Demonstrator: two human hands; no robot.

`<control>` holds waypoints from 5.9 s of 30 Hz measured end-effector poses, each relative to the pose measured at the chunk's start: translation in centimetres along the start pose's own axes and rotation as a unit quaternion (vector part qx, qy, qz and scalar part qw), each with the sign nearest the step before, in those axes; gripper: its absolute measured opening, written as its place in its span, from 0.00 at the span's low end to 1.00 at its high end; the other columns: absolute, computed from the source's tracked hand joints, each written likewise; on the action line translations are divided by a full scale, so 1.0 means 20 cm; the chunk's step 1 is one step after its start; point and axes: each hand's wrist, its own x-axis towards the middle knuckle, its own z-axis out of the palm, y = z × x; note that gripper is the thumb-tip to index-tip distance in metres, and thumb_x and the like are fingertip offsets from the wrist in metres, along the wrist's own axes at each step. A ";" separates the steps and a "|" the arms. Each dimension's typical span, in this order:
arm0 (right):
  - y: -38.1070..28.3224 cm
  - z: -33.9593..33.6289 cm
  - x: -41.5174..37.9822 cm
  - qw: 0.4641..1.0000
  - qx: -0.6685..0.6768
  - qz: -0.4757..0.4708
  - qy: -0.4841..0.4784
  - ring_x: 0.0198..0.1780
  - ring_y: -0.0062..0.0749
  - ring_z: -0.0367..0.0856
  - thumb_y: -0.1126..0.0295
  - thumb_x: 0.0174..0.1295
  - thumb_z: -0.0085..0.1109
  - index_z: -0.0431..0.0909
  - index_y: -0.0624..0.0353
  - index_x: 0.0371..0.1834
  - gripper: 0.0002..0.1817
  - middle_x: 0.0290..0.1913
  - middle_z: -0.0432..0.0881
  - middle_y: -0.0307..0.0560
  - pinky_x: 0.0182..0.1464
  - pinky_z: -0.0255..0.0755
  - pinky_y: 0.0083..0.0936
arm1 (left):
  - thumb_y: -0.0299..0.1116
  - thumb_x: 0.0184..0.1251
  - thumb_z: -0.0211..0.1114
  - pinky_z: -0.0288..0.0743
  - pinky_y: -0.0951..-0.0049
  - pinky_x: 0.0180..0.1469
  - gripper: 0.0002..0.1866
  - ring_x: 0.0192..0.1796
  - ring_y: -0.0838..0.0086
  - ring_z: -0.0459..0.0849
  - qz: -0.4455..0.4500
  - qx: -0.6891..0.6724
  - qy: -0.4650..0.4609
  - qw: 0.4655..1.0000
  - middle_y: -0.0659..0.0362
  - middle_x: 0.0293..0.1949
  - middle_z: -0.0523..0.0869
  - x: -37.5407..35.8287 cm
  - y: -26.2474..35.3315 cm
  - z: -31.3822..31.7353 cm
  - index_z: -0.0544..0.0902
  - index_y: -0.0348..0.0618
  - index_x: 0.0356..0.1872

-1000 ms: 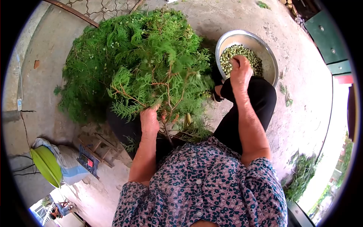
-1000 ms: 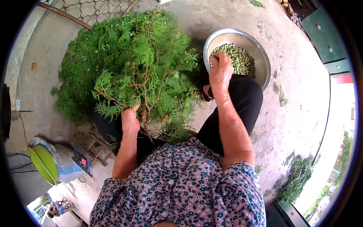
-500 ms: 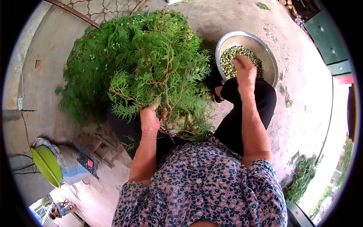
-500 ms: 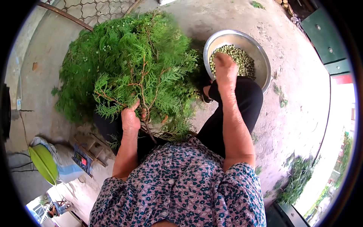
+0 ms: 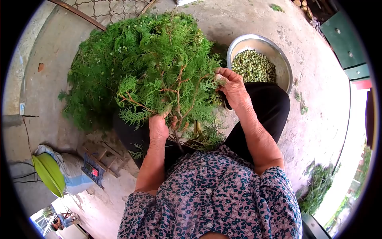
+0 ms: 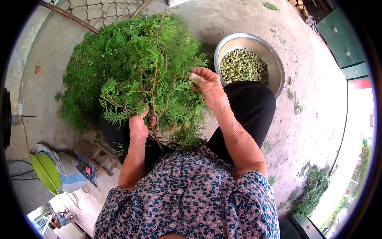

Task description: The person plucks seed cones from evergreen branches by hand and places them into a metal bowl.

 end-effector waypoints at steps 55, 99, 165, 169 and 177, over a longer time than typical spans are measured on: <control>-0.03 -0.04 0.00 0.841 -0.405 -0.334 0.134 0.30 0.26 0.75 0.82 0.46 0.61 0.77 0.65 0.34 0.10 0.30 0.78 0.43 0.34 0.69 0.19 | 0.31 0.59 0.58 0.63 0.69 0.19 0.13 0.23 0.67 0.74 -0.009 0.036 0.034 0.999 0.54 0.38 0.78 0.00 -0.01 0.04 0.77 0.32 0.42; -0.07 0.08 0.00 0.933 -0.200 -0.289 0.082 0.26 0.14 0.69 0.83 0.51 0.57 0.75 0.61 0.29 0.05 0.23 0.75 0.35 0.31 0.66 0.13 | 0.36 0.57 0.62 0.63 0.71 0.20 0.15 0.19 0.67 0.72 -0.015 -0.001 0.049 0.999 0.54 0.29 0.77 0.03 0.00 0.04 0.77 0.32 0.38; -0.20 -0.40 0.23 0.747 -0.482 -0.324 0.323 0.30 0.40 0.80 0.71 0.47 0.59 0.81 0.56 0.33 0.08 0.28 0.81 0.49 0.36 0.73 0.28 | 0.42 0.63 0.54 0.77 0.60 0.39 0.36 0.46 0.54 0.76 -0.056 -0.391 -0.769 0.502 0.41 0.51 0.70 0.40 -0.09 -0.05 0.44 0.41 0.65; -0.29 -0.62 0.22 0.586 -0.586 -0.339 0.445 0.34 0.38 0.79 0.69 0.45 0.59 0.80 0.55 0.38 0.14 0.31 0.81 0.50 0.41 0.72 0.29 | 0.38 0.69 0.40 0.79 0.65 0.32 0.25 0.39 0.55 0.77 0.003 -0.372 -0.739 0.561 0.42 0.46 0.74 0.37 0.02 -0.09 0.50 0.38 0.62; -0.20 -0.42 0.16 0.737 -0.534 -0.275 0.310 0.35 0.43 0.79 0.67 0.47 0.58 0.79 0.59 0.39 0.15 0.31 0.81 0.53 0.41 0.70 0.31 | 0.40 0.69 0.44 0.72 0.74 0.23 0.21 0.23 0.73 0.73 0.100 -0.339 -0.649 0.674 0.52 0.34 0.79 0.27 0.08 -0.14 0.58 0.40 0.58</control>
